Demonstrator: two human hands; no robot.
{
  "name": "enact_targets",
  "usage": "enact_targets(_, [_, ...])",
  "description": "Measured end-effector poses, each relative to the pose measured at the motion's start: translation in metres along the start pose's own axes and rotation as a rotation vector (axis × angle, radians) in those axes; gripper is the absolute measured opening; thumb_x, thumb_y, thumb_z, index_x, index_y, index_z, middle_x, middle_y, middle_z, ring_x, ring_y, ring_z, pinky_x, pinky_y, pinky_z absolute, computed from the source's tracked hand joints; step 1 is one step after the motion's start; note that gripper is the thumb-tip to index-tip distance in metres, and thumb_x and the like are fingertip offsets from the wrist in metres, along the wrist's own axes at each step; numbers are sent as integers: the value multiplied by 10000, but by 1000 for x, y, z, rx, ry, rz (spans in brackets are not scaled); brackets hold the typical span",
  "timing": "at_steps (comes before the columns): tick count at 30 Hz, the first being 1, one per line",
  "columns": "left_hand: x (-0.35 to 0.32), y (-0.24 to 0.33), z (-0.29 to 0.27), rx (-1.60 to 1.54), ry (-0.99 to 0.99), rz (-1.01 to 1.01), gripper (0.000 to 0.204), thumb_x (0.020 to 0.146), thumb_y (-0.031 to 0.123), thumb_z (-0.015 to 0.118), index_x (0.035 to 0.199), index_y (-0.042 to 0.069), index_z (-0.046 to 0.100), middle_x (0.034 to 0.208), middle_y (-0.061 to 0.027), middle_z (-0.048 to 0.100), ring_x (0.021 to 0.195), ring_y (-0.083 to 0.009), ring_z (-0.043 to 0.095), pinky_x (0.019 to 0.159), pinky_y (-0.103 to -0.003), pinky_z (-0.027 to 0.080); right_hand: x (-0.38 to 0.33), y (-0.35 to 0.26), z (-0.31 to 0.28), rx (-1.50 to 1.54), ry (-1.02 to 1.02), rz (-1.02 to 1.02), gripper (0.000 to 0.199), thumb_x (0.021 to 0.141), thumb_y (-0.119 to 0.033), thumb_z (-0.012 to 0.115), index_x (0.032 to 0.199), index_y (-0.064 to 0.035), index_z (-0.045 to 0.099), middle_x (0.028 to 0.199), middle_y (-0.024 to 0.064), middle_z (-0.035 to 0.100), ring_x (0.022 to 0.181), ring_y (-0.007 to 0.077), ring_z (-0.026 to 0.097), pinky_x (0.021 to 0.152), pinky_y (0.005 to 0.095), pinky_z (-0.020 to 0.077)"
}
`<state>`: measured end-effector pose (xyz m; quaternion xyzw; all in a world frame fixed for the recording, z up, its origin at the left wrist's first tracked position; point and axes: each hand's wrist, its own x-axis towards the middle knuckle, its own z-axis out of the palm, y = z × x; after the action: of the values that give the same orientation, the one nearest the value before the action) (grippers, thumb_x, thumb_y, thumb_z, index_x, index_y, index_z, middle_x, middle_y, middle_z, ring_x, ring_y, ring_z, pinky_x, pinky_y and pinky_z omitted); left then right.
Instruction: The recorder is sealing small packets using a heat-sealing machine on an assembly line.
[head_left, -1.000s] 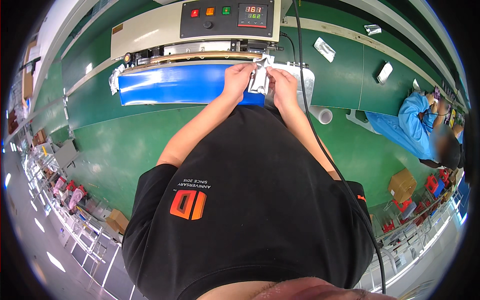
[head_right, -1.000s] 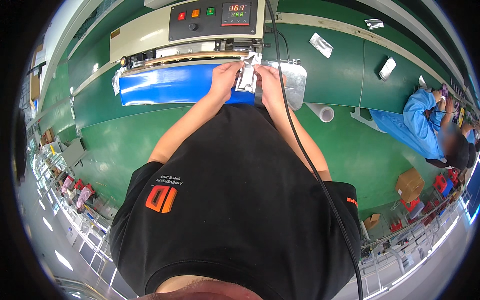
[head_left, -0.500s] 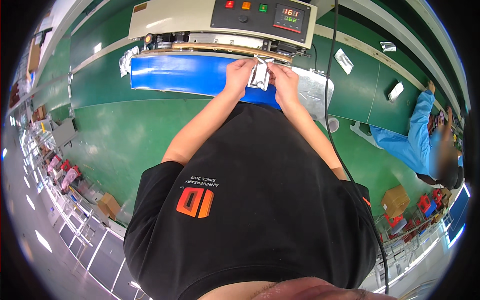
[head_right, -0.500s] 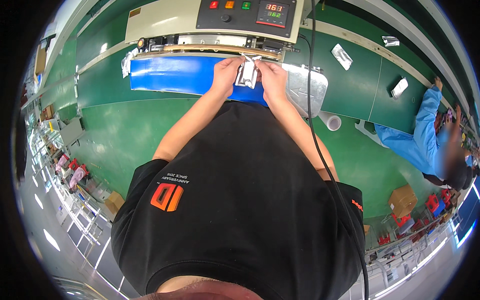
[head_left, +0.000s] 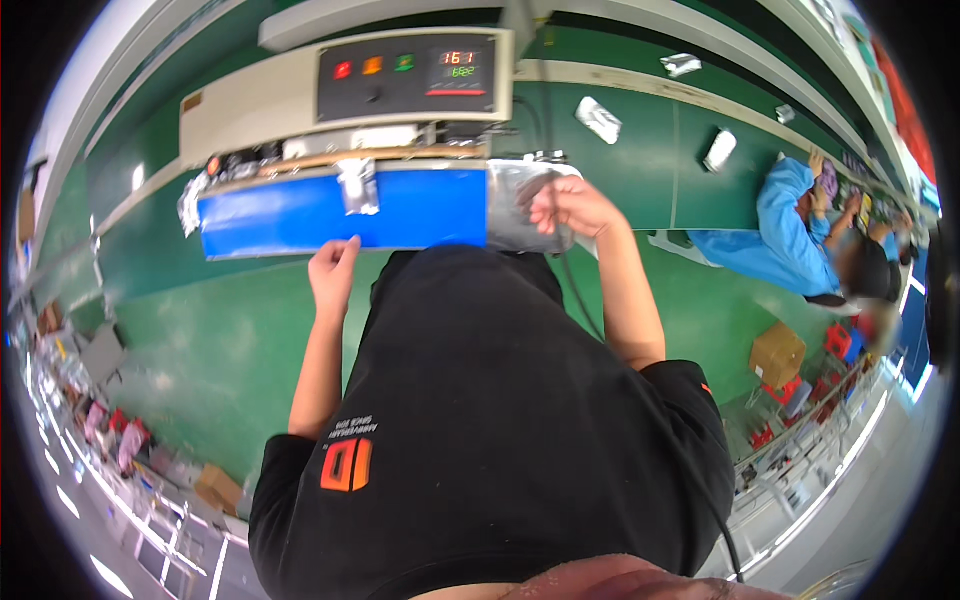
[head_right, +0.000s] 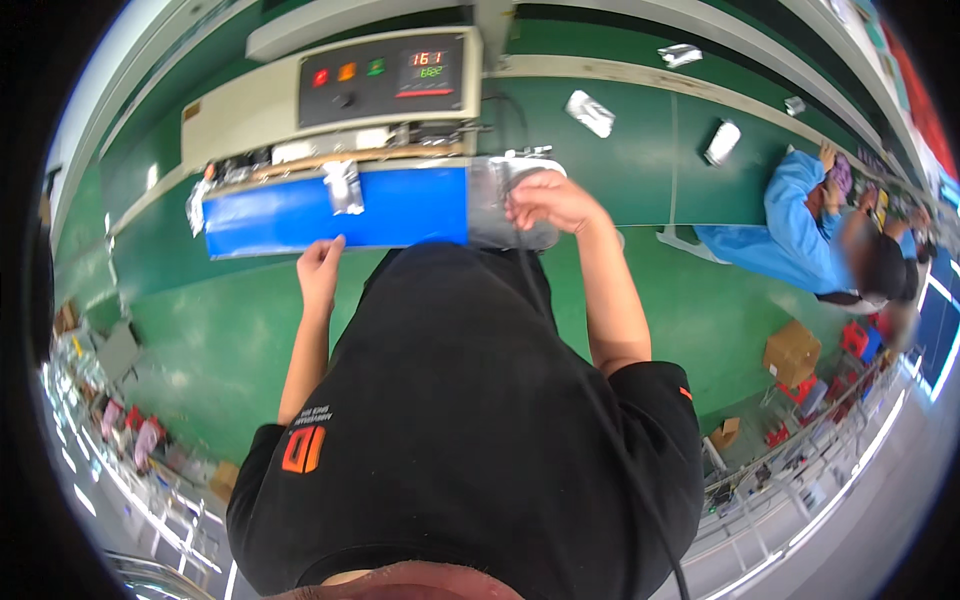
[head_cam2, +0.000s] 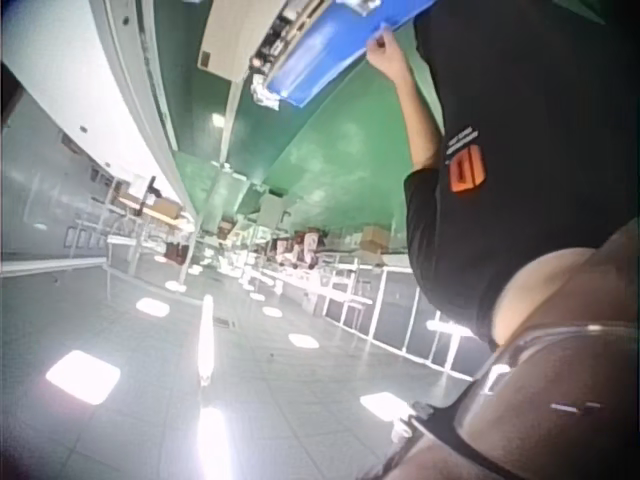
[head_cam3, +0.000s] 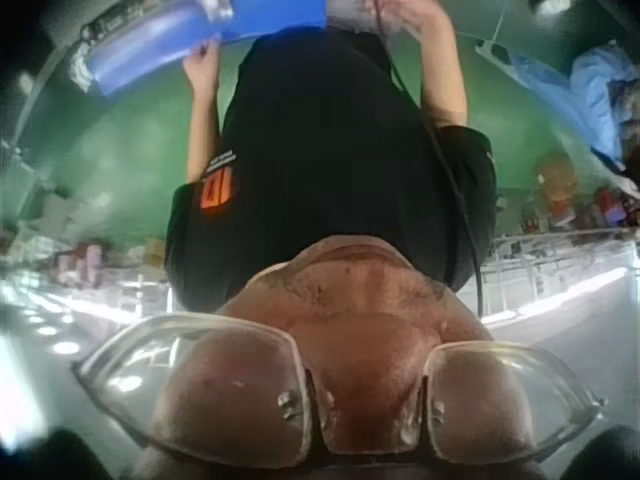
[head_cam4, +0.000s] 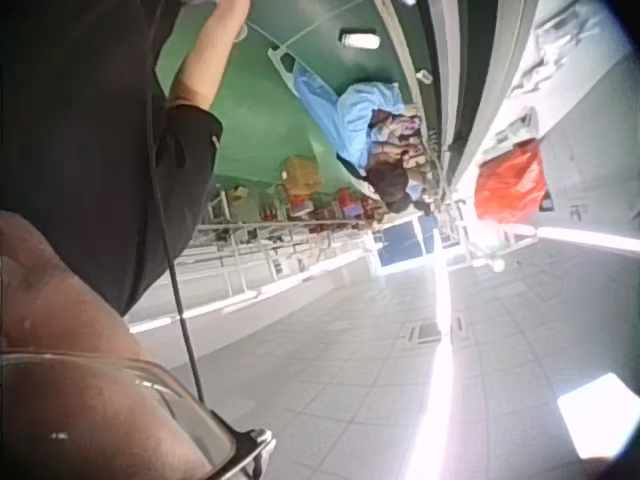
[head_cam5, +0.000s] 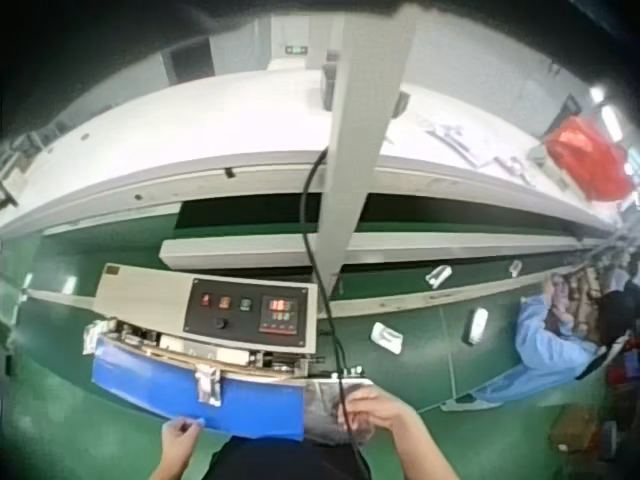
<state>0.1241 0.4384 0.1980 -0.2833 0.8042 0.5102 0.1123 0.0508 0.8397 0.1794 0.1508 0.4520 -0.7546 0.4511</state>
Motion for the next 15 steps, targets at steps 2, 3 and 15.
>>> enact_targets(2, [-3, 7, 16, -21, -9, 55, 241, 815, 196, 693, 695, 2, 615, 576, 75, 450, 542, -27, 369, 479, -211, 291, -11, -27, -66, 22, 152, -167, 148, 844, -117, 610, 829, 29, 631, 733, 134, 658, 570, 181, 635, 521, 281, 535])
enact_targets(3, [-5, 11, 23, -37, -32, -20, 243, 815, 194, 694, 690, 3, 614, 573, 76, 446, 536, -26, 365, 474, -212, 285, -8, -41, -102, 79, 276, -246, 154, 840, -132, 616, 851, 22, 615, 732, 123, 646, 560, 172, 614, 501, 278, 517])
enact_targets(15, [-81, 11, 39, 394, 166, -82, 225, 773, 229, 704, 753, 9, 660, 548, 21, 498, 508, -64, 435, 473, -247, 355, 104, -170, -406, 177, 1310, -278, 589, 791, -410, 680, 1209, -40, 493, 1117, 132, 586, 909, 301, 580, 728, 494, 485])
